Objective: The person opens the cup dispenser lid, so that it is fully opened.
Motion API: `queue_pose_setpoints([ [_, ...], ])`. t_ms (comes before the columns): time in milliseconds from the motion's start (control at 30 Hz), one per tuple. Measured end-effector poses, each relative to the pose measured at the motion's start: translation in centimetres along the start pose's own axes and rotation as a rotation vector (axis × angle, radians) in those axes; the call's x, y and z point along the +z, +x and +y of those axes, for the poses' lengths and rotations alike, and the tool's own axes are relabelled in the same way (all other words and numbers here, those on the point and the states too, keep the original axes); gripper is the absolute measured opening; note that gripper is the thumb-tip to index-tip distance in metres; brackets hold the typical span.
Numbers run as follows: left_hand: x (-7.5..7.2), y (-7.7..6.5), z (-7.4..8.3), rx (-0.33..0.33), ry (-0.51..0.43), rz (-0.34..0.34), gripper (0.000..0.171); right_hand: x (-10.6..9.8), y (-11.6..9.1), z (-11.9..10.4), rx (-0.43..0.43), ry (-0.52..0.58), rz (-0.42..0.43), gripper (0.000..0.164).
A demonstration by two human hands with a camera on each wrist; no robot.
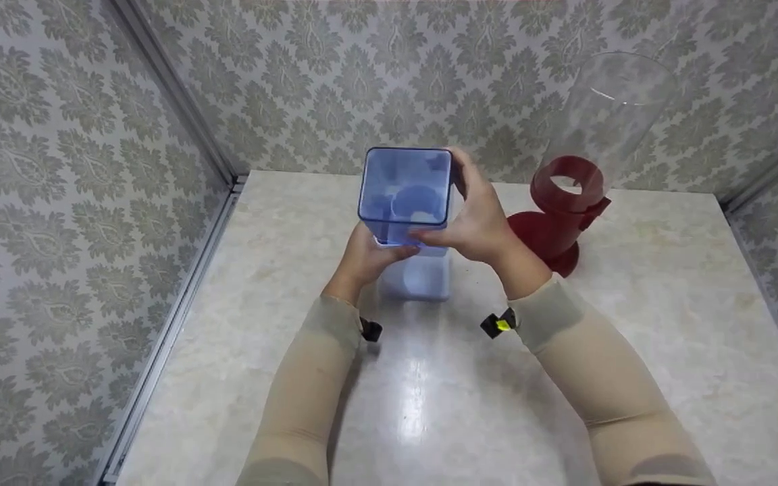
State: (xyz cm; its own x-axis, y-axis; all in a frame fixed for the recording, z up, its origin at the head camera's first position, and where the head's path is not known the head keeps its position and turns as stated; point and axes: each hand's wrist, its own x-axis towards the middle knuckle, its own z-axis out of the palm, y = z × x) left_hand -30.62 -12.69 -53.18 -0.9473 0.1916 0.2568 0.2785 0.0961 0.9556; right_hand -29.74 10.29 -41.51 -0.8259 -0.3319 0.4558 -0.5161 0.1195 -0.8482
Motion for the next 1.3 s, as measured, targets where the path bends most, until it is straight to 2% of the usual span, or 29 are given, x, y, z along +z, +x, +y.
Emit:
queue_pose_setpoints([
  [100, -0.2, 0.0, 0.3, -0.014, 0.003, 0.014, 0.086, 0.1, 0.3, -0.6, -0.059, -0.041, -0.026, 0.119],
  [267, -0.8, -0.2, 0.0, -0.024, 0.061, 0.026, 0.094, -0.1, 0.6, -0.7, -0.003, -0.04, -0.013, 0.123],
  [400, -0.9, -0.1, -0.3, -0.024, 0.048, 0.014, 0.109, -0.7, 0.8, -1.0, 0.023, -0.02, 0.008, 0.124],
  [600, -0.7, 0.4, -0.3, -0.028, -0.002, -0.007, 0.142, -2.4, 1.6, -2.1, 0.043, 0.016, 0.055, 0.118],
  [767, -0.4, 0.5, -0.1, -0.04, -0.029, -0.008, 0.157, -3.9, 2.6, -3.4, 0.004, -0.027, 0.098, 0.119],
  [900, -0.2, 0.4, -0.2, -0.046, -0.068, 0.005, 0.151, -4.9, 3.7, -3.6, -0.019, -0.058, 0.154, 0.116],
  [1100, 0.0, -0.1, -0.3, -0.05, -0.065, 0.006, 0.136, -5.6, 4.3, -2.3, 0.054, -0.031, 0.215, 0.117],
  [1300, 0.3, -1.0, -0.4, -0.043, -0.087, 0.007, 0.126, -5.5, 4.0, -0.4, 0.092, -0.084, 0.237, 0.117],
])
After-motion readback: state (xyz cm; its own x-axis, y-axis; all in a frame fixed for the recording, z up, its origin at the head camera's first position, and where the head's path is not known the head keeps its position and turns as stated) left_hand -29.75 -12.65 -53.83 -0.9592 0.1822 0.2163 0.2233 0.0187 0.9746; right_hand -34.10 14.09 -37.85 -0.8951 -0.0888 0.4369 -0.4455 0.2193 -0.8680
